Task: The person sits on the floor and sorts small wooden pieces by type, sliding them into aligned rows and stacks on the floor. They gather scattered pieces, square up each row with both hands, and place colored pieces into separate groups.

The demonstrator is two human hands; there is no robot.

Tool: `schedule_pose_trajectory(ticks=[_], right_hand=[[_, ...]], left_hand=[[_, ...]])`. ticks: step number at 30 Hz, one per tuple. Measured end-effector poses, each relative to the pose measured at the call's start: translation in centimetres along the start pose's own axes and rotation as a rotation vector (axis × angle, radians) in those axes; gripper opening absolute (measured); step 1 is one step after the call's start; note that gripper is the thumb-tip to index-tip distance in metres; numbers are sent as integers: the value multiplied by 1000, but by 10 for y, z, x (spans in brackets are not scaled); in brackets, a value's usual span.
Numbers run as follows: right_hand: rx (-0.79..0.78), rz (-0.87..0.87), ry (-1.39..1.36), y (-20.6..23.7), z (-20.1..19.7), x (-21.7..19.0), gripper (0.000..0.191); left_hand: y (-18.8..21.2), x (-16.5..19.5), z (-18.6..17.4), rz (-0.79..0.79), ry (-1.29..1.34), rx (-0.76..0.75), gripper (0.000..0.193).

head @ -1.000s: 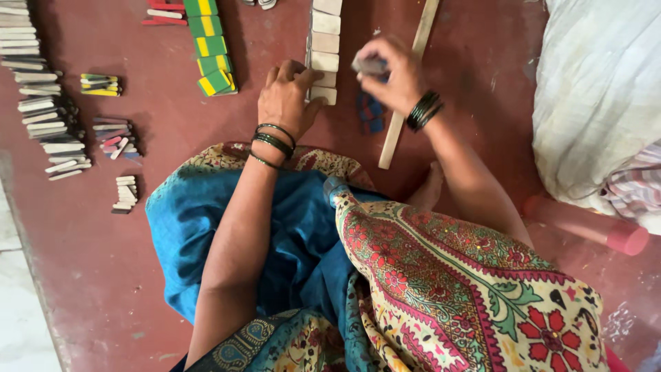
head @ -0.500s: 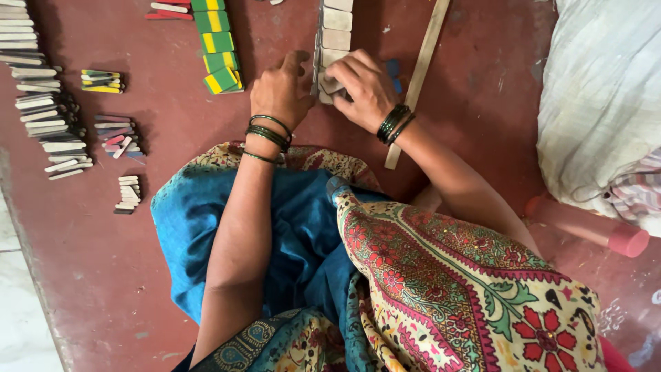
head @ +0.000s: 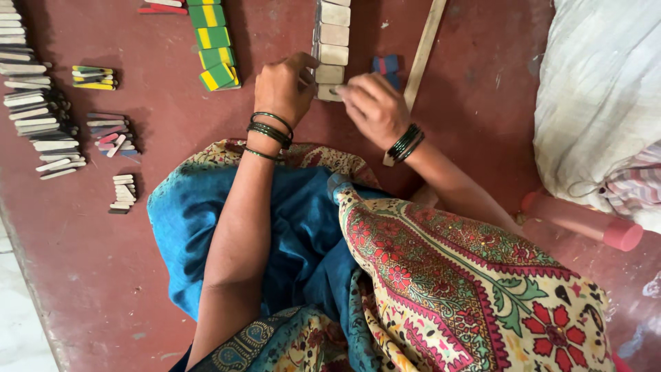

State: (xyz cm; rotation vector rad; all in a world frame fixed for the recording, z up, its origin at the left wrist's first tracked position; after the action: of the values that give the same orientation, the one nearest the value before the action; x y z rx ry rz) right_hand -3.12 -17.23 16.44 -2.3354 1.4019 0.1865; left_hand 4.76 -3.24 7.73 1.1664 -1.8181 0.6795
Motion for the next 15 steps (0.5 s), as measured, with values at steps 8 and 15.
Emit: schedule_pose_trajectory(ticks=[8,15], right_hand=[[-78,-124,123,10,14,-9,13],[-56,-35,73,10,24,10,12]], left_hand=[[1,4,6,58,30,-30,32],[0,8,9,107,35,-60,41]])
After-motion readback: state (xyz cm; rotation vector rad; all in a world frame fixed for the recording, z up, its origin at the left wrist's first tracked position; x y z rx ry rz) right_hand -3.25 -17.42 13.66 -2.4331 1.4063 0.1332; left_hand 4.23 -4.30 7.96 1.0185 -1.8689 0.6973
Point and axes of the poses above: each hand's wrist, its own y-axis away from the middle knuckle, its own z-axis out of the palm, x = y × z, the point moved 8 cm from there along -y, towards the middle knuckle, and after that the axes turned 3 degrees about -x, right-handed, at the moved point
